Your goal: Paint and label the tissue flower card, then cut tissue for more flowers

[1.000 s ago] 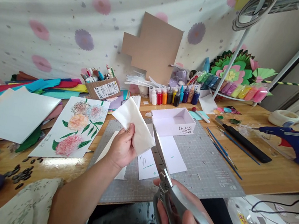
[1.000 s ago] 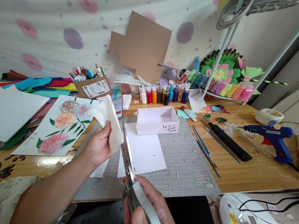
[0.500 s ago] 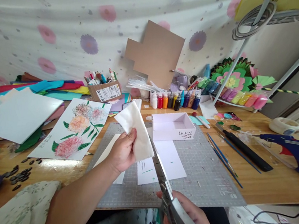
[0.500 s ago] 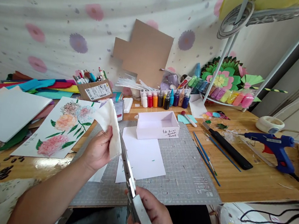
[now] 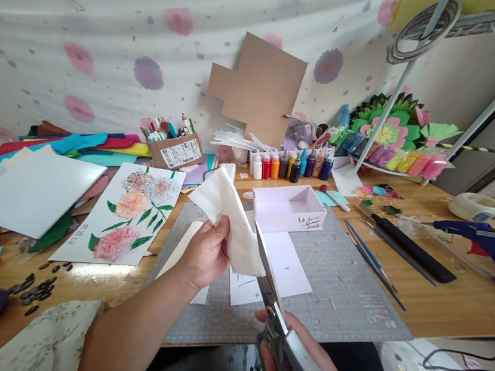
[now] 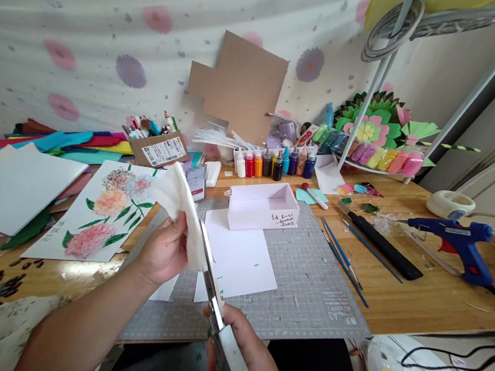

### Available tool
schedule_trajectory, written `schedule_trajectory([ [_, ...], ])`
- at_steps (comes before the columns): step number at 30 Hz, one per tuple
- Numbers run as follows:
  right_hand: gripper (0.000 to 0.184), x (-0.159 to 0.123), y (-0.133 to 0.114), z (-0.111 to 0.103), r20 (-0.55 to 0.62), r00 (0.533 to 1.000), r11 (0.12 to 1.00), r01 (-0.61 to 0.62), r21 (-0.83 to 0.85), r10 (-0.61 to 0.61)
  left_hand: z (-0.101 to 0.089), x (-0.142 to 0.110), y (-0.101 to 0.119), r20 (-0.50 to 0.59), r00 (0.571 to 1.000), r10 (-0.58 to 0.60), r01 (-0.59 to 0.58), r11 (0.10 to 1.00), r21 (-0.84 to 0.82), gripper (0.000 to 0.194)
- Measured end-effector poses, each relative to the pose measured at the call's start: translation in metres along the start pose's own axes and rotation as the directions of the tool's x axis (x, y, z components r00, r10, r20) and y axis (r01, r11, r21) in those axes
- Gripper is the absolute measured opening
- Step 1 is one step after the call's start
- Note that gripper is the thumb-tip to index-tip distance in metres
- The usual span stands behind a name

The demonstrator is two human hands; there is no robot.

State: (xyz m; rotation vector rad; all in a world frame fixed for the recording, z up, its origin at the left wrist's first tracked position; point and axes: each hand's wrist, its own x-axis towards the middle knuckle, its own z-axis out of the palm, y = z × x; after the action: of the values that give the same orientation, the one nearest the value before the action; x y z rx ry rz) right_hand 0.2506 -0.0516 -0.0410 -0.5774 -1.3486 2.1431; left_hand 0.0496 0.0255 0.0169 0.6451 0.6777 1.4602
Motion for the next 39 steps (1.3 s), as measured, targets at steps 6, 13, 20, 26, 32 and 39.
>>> schedule_trajectory([
  [6, 0.068, 0.007, 0.008, 0.002, -0.030, 0.995, 0.990, 0.093, 0.110, -0.090, 0.001, -0.004, -0.001, 0.093, 0.994, -0.056, 0.047, 0.995, 0.089, 0.029],
  [13, 0.077, 0.000, -0.005, 0.012, -0.141, 0.965, 0.975, 0.222, 0.001, -0.220, 0.003, -0.006, -0.007, 0.080, 0.995, -0.061, 0.055, 0.995, 0.078, 0.028],
  [20, 0.075, -0.001, -0.001, 0.008, -0.140, 0.958, 0.964, 0.233, -0.128, -0.250, 0.003, -0.005, -0.006, 0.134, 0.989, -0.070, 0.058, 0.994, 0.090, 0.028],
  [26, 0.075, 0.009, 0.019, -0.004, -0.042, 0.959, 0.959, 0.280, -0.029, -0.281, 0.002, -0.006, -0.003, 0.173, 0.983, -0.066, 0.049, 0.994, 0.099, 0.025],
  [32, 0.104, 0.009, 0.005, -0.006, 0.060, 0.986, 0.988, 0.157, -0.012, -0.156, -0.001, -0.006, -0.007, 0.106, 0.993, -0.044, 0.039, 0.998, 0.050, 0.030],
  [39, 0.107, 0.005, 0.000, -0.001, -0.021, 0.989, 0.989, 0.144, -0.022, -0.144, -0.002, -0.007, -0.009, 0.106, 0.993, -0.058, 0.050, 0.996, 0.076, 0.033],
])
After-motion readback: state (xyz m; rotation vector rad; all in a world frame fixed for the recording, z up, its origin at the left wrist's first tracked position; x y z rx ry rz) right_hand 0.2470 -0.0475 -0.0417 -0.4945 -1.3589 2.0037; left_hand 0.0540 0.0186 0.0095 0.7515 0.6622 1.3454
